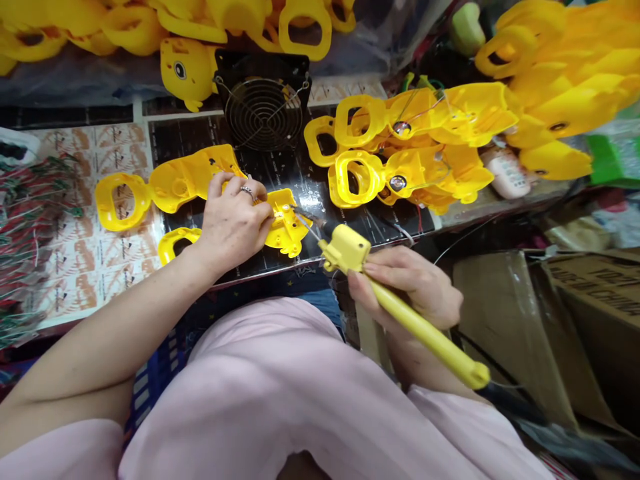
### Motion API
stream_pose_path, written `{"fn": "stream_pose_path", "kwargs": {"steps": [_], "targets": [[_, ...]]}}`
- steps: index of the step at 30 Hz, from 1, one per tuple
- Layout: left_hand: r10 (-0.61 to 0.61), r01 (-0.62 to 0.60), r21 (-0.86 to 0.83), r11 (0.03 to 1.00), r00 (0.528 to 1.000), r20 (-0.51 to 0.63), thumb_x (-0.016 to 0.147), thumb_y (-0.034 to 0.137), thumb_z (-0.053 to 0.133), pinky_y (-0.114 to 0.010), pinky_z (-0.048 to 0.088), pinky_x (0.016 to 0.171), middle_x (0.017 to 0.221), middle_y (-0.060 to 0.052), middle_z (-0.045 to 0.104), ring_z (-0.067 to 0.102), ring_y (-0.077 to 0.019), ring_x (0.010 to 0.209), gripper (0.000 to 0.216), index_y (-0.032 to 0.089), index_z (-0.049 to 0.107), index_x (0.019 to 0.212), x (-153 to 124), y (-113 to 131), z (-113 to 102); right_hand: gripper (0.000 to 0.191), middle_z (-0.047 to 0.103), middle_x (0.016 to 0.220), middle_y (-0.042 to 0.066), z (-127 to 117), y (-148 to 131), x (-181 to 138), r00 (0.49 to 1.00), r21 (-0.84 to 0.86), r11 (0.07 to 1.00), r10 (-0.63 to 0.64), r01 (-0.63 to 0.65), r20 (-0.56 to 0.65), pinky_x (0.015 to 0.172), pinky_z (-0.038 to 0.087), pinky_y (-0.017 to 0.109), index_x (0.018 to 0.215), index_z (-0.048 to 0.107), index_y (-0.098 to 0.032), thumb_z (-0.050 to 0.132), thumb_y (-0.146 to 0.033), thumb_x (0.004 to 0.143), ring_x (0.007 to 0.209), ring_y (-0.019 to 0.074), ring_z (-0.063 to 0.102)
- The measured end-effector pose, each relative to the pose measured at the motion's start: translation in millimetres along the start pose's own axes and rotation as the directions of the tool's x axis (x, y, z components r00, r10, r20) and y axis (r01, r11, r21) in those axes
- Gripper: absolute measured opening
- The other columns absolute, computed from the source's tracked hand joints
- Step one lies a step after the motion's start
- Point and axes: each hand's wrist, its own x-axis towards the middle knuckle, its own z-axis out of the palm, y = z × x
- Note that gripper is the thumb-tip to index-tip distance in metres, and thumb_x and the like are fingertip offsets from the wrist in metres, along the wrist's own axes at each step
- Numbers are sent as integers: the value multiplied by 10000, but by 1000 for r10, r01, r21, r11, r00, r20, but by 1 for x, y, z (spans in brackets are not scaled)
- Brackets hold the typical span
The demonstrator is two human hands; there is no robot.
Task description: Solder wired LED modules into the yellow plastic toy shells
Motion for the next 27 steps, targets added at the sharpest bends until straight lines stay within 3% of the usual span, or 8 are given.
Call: {"fn": "stream_pose_path", "kwargs": {"steps": [3,5,9,12,15,18,22,27], "targets": [[13,-13,6,1000,1000,-15,945,273,605,-631,382,1099,1084,-93,735,633,-325,1123,237,218,795,813,-1,-1,1,196,722,735,-28,-3,1,-2,999,3,1000,20,-20,-32,554,622,228,881,641,-221,830,-176,856,606,126,705],[16,-16,6,1000,1000,-17,947,279,611,-633,381,1095,1084,-94,735,632,-325,1119,233,218,792,814,-2,-1,1,186,731,752,-31,-1,4,-5,998,12,999,31,-30,-49,557,631,244,981,669,-240,823,-220,878,612,138,711],[23,-22,38,999,999,-28,949,279,611,-623,389,1087,1090,-95,737,629,-323,1116,241,217,782,792,-2,-1,1,537,797,933,37,3,7,-8,994,-87,996,29,-38,-104,622,664,289,1394,603,-239,757,-481,941,698,181,760],[34,-32,62,998,999,-34,945,280,616,-612,402,1079,1086,-90,743,632,-320,1103,238,218,779,783,-3,-2,2,677,809,888,48,7,8,-5,999,-153,987,-42,40,-8,583,622,237,1534,484,-148,579,-579,1021,571,131,707],[22,-21,44,999,999,-36,929,281,650,-607,396,1088,1097,-84,748,634,-323,1111,204,224,779,781,-3,-2,2,431,797,816,-14,16,11,-3,995,-95,994,-40,49,96,608,586,185,1437,556,-173,543,-417,1082,532,80,666],[-3,3,6,1000,1000,-16,917,274,679,-595,394,1081,1113,-79,753,635,-330,1133,171,233,779,784,-2,0,-2,187,795,869,-2,30,16,-5,982,-61,994,-83,95,170,692,571,192,1171,682,-212,584,-335,1069,685,93,714],[9,-9,55,998,1000,-6,941,270,644,-563,444,965,1076,-78,782,656,-332,1058,192,240,789,818,-1,3,-18,279,726,800,15,46,18,-9,952,-106,982,-120,156,282,656,510,228,1086,733,-208,622,-458,1030,751,136,674],[-84,85,-4,996,995,45,947,289,652,-437,480,777,829,-61,772,678,-285,841,152,230,788,917,-7,3,-26,183,621,670,-18,65,5,-17,976,-180,976,-87,124,200,611,434,242,1026,738,-215,654,-377,1030,633,124,564]]}}
